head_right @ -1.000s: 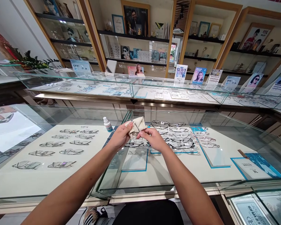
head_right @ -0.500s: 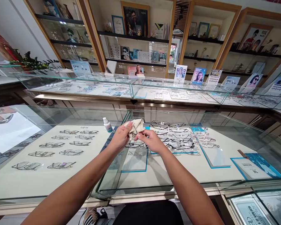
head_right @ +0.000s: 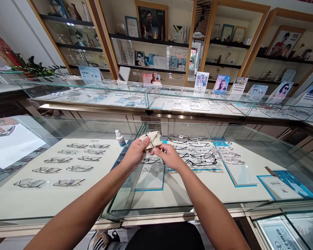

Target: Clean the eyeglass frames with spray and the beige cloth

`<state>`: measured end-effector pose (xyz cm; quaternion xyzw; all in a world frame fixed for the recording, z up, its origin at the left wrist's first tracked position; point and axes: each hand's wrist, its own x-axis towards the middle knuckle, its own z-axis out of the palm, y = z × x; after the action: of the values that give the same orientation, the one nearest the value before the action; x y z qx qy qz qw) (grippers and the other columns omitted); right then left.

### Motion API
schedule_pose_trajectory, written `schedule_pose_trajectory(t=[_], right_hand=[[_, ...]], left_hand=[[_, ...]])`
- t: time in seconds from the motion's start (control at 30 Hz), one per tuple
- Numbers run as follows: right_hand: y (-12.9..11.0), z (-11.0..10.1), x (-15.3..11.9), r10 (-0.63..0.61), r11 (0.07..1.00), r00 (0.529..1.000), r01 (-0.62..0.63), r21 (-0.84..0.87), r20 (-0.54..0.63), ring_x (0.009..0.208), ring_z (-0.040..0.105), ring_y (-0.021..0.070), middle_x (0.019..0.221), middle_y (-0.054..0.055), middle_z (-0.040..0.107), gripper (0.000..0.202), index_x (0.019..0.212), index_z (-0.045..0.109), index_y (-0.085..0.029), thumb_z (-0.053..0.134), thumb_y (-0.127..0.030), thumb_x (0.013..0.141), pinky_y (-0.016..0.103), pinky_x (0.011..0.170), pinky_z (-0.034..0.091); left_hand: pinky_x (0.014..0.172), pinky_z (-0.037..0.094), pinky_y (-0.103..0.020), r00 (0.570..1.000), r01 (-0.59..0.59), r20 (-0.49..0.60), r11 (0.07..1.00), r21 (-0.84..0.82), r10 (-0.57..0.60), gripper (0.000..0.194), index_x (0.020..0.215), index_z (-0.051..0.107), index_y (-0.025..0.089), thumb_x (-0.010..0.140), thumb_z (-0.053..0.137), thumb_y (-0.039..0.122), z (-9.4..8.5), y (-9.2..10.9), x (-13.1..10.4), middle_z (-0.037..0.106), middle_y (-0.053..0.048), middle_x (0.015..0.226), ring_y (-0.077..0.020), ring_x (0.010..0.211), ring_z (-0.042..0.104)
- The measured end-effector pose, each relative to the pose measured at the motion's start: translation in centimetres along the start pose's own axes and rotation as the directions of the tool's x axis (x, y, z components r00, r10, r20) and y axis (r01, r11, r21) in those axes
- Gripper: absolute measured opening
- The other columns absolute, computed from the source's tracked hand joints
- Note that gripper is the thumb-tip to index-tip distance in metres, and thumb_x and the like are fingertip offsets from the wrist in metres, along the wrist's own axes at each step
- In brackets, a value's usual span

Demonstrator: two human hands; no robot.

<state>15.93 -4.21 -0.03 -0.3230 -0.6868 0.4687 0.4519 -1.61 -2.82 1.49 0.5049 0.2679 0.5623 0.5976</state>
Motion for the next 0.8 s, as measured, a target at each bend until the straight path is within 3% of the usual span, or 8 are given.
schedule_pose_trajectory(t=[0.13,0.33,0.5,0.8], right_hand=[[-0.2,-0.2,0.1,0.017,1.0,1.0,-0.017,0.02,-0.024,0.096,0.065,0.0239,0.097,0.007,0.077,0.049,0.088,0.079,-0.021,0.067,-0.068,0.092,0.037,0.095,0.045],[-1.1,-0.9,0.2,-0.028,1.0,0.989,0.029,0.008,-0.145,0.103,0.06,0.0251,0.095,0.006,0.068,0.042,0.081,0.079,-0.023,0.069,-0.062,0.092,0.038,0.102,0.043],[-1.2,-1.0,0.2,-0.014,1.0,0.99,0.013,-0.004,-0.137,0.104,0.058,0.0253,0.095,0.005,0.065,0.041,0.079,0.079,-0.024,0.069,-0.062,0.091,0.04,0.105,0.041],[-0.8,-1.8,0.3,-0.003,0.984,0.971,0.045,0.171,-0.239,0.082,0.047,0.0191,0.093,0.003,0.056,0.031,0.083,0.08,-0.024,0.07,-0.053,0.091,0.034,0.084,0.042]], left_hand=[[0.065,0.046,-0.025,0.999,0.022,-0.035,0.998,-0.052,-0.024,0.051,0.097,0.07,0.015,0.085,0.08,0.064,-0.1,-0.2,0.4,0.068,-0.001,0.077,-0.0127,0.067,0.058],[0.084,0.052,-0.027,0.999,0.015,-0.029,0.991,-0.13,-0.019,0.052,0.107,0.074,0.016,0.085,0.081,0.062,-0.2,-0.4,0.7,0.076,-0.005,0.094,-0.0169,0.088,0.067],[0.085,0.053,-0.029,0.999,0.026,-0.016,0.993,-0.116,-0.028,0.054,0.11,0.075,0.016,0.085,0.08,0.063,-0.3,-0.4,0.7,0.078,-0.006,0.096,-0.0198,0.093,0.07],[0.088,0.053,-0.033,1.0,0.015,0.001,0.998,-0.061,-0.015,0.055,0.116,0.076,0.017,0.087,0.077,0.064,-0.3,-0.2,0.7,0.08,-0.008,0.1,-0.0248,0.1,0.071]])
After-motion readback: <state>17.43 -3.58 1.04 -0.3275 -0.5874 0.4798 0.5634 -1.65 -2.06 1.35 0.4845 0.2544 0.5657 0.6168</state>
